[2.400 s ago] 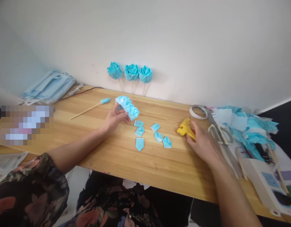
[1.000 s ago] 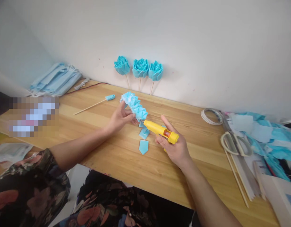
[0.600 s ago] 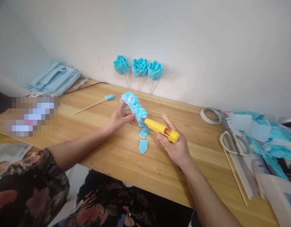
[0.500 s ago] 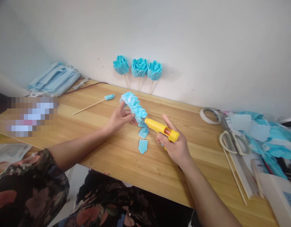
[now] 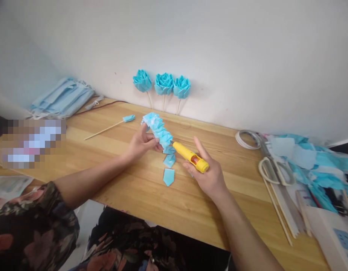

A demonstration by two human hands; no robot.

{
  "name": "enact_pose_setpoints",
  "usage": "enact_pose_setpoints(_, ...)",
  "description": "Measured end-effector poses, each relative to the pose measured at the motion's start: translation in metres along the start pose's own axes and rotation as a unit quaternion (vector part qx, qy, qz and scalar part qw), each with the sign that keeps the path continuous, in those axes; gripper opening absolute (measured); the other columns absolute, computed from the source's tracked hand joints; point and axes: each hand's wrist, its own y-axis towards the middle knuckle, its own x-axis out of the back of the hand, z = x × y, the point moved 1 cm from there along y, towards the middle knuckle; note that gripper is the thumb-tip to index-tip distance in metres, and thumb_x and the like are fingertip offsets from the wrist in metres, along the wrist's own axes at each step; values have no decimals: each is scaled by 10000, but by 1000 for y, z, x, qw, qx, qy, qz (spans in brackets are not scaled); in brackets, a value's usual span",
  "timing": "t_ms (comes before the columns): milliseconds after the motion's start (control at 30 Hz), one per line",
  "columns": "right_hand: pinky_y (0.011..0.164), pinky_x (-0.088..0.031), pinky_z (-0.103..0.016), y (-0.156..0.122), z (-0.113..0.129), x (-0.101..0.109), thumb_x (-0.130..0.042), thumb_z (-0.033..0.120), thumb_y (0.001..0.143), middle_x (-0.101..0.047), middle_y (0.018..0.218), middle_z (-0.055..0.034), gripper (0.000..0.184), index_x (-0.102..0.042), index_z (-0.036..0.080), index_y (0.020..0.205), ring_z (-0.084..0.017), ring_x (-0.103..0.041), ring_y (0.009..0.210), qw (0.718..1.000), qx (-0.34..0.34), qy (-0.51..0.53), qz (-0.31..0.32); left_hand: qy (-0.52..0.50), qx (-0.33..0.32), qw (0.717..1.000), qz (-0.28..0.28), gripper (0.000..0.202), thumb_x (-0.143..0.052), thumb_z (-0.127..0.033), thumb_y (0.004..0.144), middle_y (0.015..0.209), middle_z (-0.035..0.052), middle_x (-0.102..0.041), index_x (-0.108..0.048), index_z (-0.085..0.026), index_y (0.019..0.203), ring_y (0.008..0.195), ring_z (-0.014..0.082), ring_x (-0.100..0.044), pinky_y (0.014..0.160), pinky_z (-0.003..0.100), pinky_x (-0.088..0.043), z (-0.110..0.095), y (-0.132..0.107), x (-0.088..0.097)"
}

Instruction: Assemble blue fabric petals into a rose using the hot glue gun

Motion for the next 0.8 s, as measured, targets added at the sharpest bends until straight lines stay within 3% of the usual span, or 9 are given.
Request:
enact_pose_setpoints(167, 627, -562, -321, -3, 2, 5, -665, 445, 843, -721, 854, -16, 778, -327, 306, 1530, -191, -669, 703, 1000, -9, 20, -21, 11, 0, 1000, -19, 528, -680, -234, 784, 651, -28, -682, -377, -168, 1211, 604, 158, -695, 576, 255, -557, 0, 1, 1)
enact_pose_setpoints(267, 594, -543, -288, -6, 4, 3, -669, 412, 847, -708, 815, 5, 772, -323, 316, 1530, -171, -654, 662, 999, 21, 35, 19, 17, 3, 999, -29, 524, -659, -214, 789, 646, -18, -686, -366, -162, 1220, 591, 161, -691, 568, 259, -560, 1, 2, 1)
enact_pose_setpoints(433, 628, -513, -276, -8, 6, -3, -686, 365, 833, -669, 784, 29, 776, -335, 319, 1524, -137, -613, 613, 996, 72, -20, 48, 14, 7, 1000, -21, 562, -658, -201, 793, 656, -21, -686, -356, -165, 1266, 585, 154, -690, 567, 248, -555, 1, 1, 1)
enact_pose_setpoints(800, 588, -468, -270, -6, 9, -6, -641, 395, 863, -632, 757, 34, 754, -311, 296, 1534, -134, -571, 594, 993, 83, -67, 51, 17, 8, 1000, -13, 531, -653, -197, 792, 643, -21, -681, -383, -158, 1248, 587, 153, -689, 556, 240, -549, 0, 0, -1)
